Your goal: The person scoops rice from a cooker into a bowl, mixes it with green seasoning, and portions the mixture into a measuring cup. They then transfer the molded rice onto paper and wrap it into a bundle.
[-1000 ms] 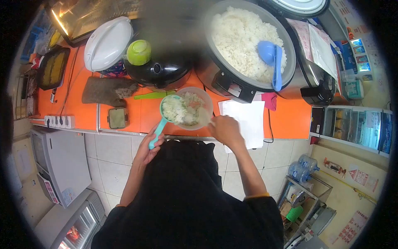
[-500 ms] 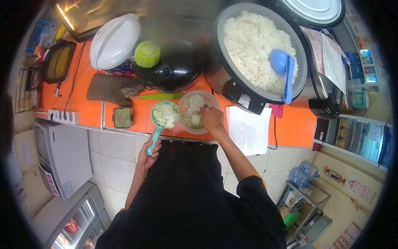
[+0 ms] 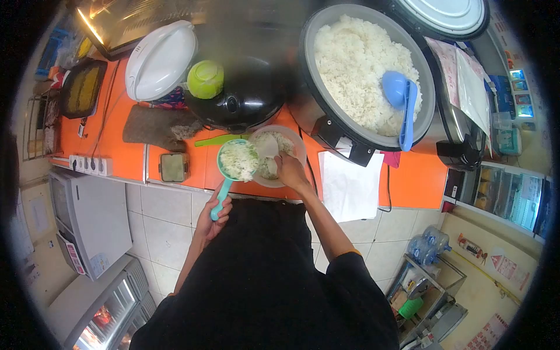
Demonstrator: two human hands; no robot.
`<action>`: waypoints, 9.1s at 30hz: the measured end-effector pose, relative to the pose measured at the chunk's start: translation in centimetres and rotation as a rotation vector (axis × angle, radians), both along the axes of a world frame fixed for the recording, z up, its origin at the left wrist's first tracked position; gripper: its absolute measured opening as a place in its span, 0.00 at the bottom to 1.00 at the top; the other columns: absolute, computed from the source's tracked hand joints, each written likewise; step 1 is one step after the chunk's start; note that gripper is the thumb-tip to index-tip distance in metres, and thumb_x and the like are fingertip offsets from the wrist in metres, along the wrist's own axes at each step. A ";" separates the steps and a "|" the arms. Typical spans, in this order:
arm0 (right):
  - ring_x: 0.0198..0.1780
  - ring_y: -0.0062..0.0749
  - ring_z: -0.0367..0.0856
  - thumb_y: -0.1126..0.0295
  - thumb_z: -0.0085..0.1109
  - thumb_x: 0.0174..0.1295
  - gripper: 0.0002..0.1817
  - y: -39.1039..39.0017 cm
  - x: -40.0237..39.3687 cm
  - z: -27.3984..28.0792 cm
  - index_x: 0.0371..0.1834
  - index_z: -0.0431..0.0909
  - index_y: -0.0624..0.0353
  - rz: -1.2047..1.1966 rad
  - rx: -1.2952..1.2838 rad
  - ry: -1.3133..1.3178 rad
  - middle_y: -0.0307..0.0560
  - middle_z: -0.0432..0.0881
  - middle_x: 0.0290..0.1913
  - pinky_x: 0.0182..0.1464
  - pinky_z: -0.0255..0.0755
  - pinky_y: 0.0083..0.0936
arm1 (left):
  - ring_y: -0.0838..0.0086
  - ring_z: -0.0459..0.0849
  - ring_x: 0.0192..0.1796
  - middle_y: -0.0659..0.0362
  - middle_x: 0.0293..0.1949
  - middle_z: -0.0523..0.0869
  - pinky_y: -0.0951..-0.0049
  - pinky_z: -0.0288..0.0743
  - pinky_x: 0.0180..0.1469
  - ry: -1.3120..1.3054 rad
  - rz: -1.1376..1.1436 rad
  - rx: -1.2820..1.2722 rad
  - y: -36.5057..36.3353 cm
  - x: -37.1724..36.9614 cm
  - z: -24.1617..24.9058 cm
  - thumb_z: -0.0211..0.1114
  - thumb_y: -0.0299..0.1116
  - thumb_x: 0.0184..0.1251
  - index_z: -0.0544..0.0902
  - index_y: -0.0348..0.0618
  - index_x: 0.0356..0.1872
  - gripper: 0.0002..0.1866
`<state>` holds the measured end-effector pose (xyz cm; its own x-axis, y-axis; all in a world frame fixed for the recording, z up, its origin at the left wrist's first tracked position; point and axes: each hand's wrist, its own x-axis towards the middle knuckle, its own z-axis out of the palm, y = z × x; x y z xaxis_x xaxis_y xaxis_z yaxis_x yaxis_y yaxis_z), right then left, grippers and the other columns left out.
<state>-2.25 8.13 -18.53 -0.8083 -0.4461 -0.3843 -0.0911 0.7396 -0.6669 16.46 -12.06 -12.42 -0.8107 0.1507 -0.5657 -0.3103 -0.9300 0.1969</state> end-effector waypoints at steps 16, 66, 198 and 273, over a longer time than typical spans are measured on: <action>0.40 0.42 0.77 0.74 0.55 0.58 0.23 4.1 6.9 10.5 0.60 0.72 0.60 0.091 0.238 0.575 0.48 0.74 0.36 0.36 0.75 0.35 | 0.82 0.65 0.30 0.61 0.37 0.68 0.86 0.57 0.25 0.050 -0.147 -0.126 3.8 -4.3 0.2 0.49 0.27 0.72 0.52 0.54 0.75 0.31; 0.48 0.56 0.79 0.66 0.47 0.70 0.19 2.6 6.0 6.4 0.61 0.71 0.59 -0.302 0.042 0.274 0.63 0.79 0.49 0.48 0.72 0.44 | 0.86 0.63 0.25 0.64 0.32 0.67 0.88 0.52 0.21 0.066 -0.166 -0.104 1.1 -3.0 -0.1 0.51 0.26 0.73 0.57 0.51 0.69 0.26; 0.56 0.43 0.75 0.59 0.71 0.50 0.14 32.3 -9.8 -7.6 0.37 0.83 0.52 0.136 -0.040 0.433 0.45 0.80 0.47 0.55 0.67 0.46 | 0.57 0.58 0.73 0.52 0.71 0.59 0.56 0.52 0.73 0.475 -0.670 -2.283 39.6 -3.6 -12.2 0.63 0.32 0.56 0.56 0.40 0.72 0.41; 0.31 0.39 0.84 0.69 0.75 0.38 0.16 32.2 -1.5 -8.1 0.34 0.83 0.50 -0.025 0.114 0.350 0.42 0.82 0.24 0.34 0.75 0.35 | 0.58 0.80 0.47 0.54 0.44 0.81 0.62 0.74 0.51 0.444 -0.997 -1.987 31.7 -16.6 -12.4 0.65 0.23 0.48 0.81 0.42 0.38 0.13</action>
<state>-3.70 40.35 -26.66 -0.9096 -0.3950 -0.1288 -0.2802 0.8121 -0.5118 -0.14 19.69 -24.86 -0.9367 0.1146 -0.3307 -0.0898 0.8345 0.5436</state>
